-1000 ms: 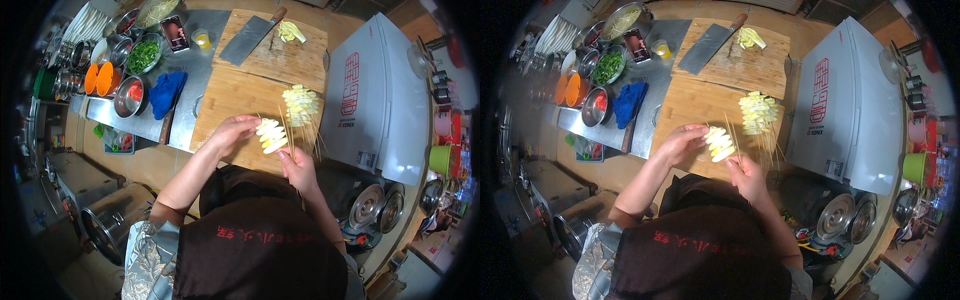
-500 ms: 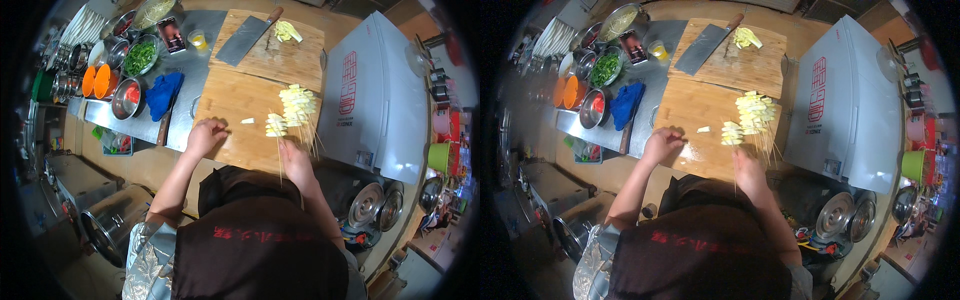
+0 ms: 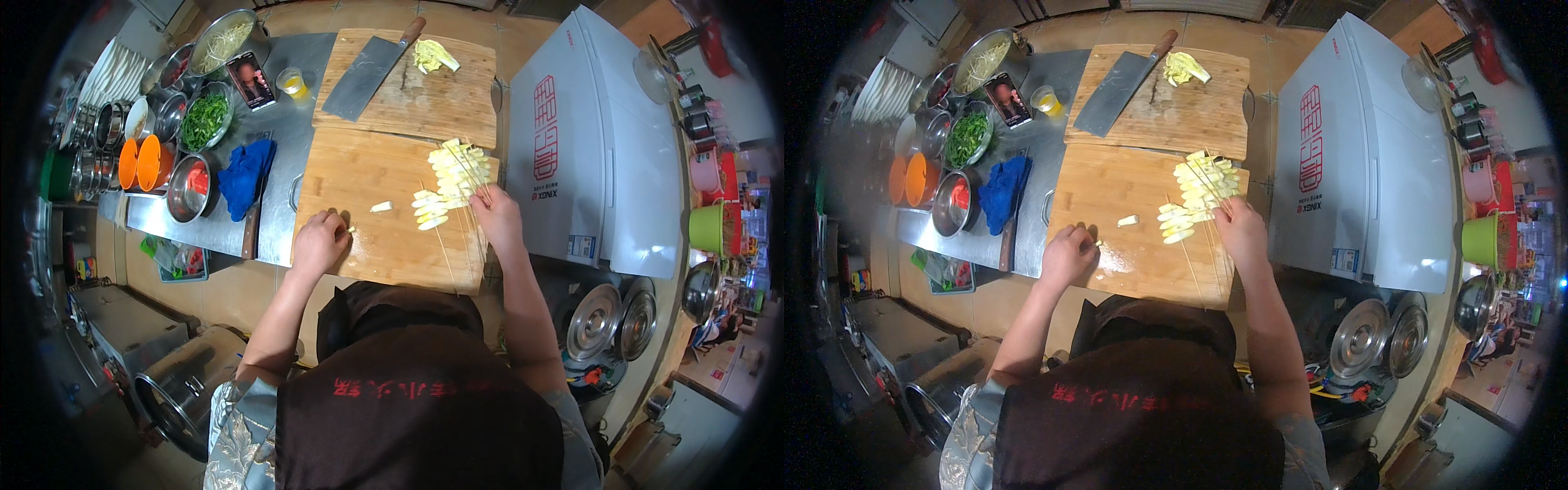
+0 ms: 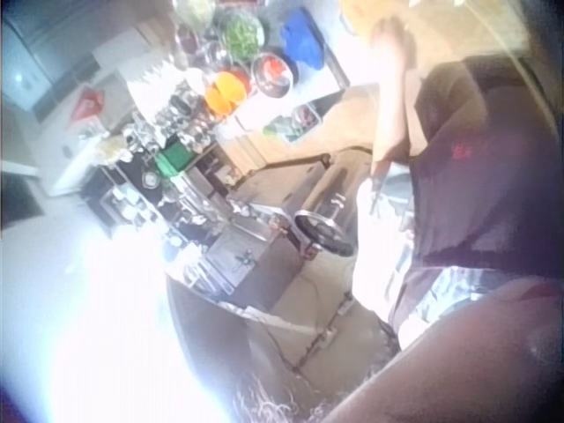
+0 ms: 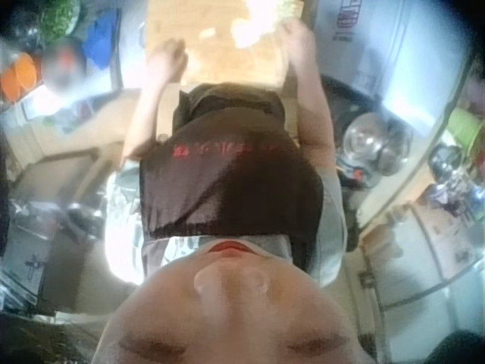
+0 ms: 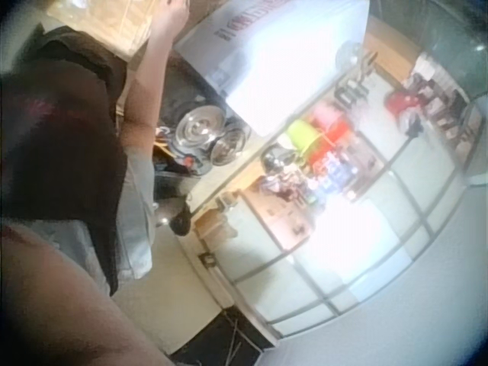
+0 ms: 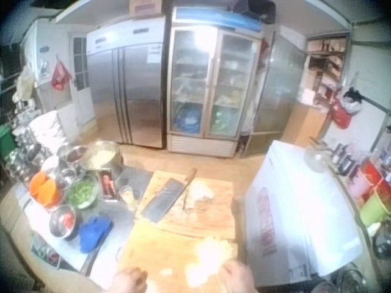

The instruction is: The person threads sliced white vegetable pieces onto wooden skewers one by one, arranging them in a neat row on a wooden cutting board. The person continues adding pieces to multiple skewers and then gathers the completed skewers together.

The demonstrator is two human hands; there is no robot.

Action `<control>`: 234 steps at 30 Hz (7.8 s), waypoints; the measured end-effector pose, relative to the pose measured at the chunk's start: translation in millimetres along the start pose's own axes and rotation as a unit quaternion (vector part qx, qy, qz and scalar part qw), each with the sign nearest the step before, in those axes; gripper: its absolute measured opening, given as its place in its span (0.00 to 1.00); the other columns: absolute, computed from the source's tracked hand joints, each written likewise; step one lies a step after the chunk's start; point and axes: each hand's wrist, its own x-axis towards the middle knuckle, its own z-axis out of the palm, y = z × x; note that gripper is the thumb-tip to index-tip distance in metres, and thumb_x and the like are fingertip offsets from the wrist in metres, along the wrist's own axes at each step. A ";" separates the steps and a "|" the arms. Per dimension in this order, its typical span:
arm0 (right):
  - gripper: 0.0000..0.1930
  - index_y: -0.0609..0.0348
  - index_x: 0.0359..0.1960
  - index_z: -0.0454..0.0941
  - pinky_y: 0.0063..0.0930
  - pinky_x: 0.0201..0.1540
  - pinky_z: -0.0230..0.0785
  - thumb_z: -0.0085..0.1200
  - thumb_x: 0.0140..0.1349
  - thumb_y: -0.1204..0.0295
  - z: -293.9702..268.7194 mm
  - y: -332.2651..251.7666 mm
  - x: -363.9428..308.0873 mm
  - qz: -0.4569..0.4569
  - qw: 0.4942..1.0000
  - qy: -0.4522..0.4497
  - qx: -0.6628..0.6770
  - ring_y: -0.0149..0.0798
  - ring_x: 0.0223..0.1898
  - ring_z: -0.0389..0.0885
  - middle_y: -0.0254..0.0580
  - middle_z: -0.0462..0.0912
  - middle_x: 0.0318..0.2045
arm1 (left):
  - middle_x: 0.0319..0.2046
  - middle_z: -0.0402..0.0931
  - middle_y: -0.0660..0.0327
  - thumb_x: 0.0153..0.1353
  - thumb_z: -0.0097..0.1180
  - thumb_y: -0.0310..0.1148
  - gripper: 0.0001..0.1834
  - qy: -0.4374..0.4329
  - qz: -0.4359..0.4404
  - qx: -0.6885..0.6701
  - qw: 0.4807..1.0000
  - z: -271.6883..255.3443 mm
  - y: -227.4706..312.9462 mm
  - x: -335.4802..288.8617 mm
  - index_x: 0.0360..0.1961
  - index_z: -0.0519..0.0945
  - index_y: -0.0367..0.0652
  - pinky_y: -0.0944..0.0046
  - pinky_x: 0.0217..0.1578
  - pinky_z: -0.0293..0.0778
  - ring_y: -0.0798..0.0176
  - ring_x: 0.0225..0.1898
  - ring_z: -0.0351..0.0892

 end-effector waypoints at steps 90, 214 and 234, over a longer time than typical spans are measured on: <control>0.07 0.70 0.33 0.76 0.22 0.38 0.71 0.56 0.54 0.78 -32.4 -65.6 -96.5 -0.063 0.953 -0.174 0.242 0.29 0.34 0.80 0.46 0.81 0.32 | 0.35 0.77 0.64 0.60 0.55 0.35 0.11 -0.094 -0.268 -0.818 0.500 -26.9 40.8 12.8 0.41 0.74 0.43 0.73 0.38 0.73 0.72 0.36 0.76; 0.10 0.63 0.43 0.75 0.16 0.41 0.65 0.51 0.60 0.74 -10.8 -40.5 -114.5 0.080 0.893 -0.254 0.362 0.21 0.36 0.72 0.33 0.79 0.35 | 0.22 0.70 0.75 0.56 0.59 0.38 0.09 -0.030 -0.270 -0.577 0.770 -18.4 26.8 37.4 0.30 0.78 0.44 0.78 0.24 0.58 0.79 0.22 0.62; 0.10 0.63 0.41 0.77 0.14 0.35 0.65 0.54 0.59 0.73 3.7 -37.7 -116.1 0.091 0.901 -0.237 0.353 0.18 0.31 0.71 0.29 0.79 0.30 | 0.21 0.70 0.73 0.56 0.60 0.39 0.12 -0.224 -0.213 -0.593 0.743 -10.3 42.8 23.4 0.33 0.79 0.40 0.77 0.24 0.57 0.78 0.21 0.60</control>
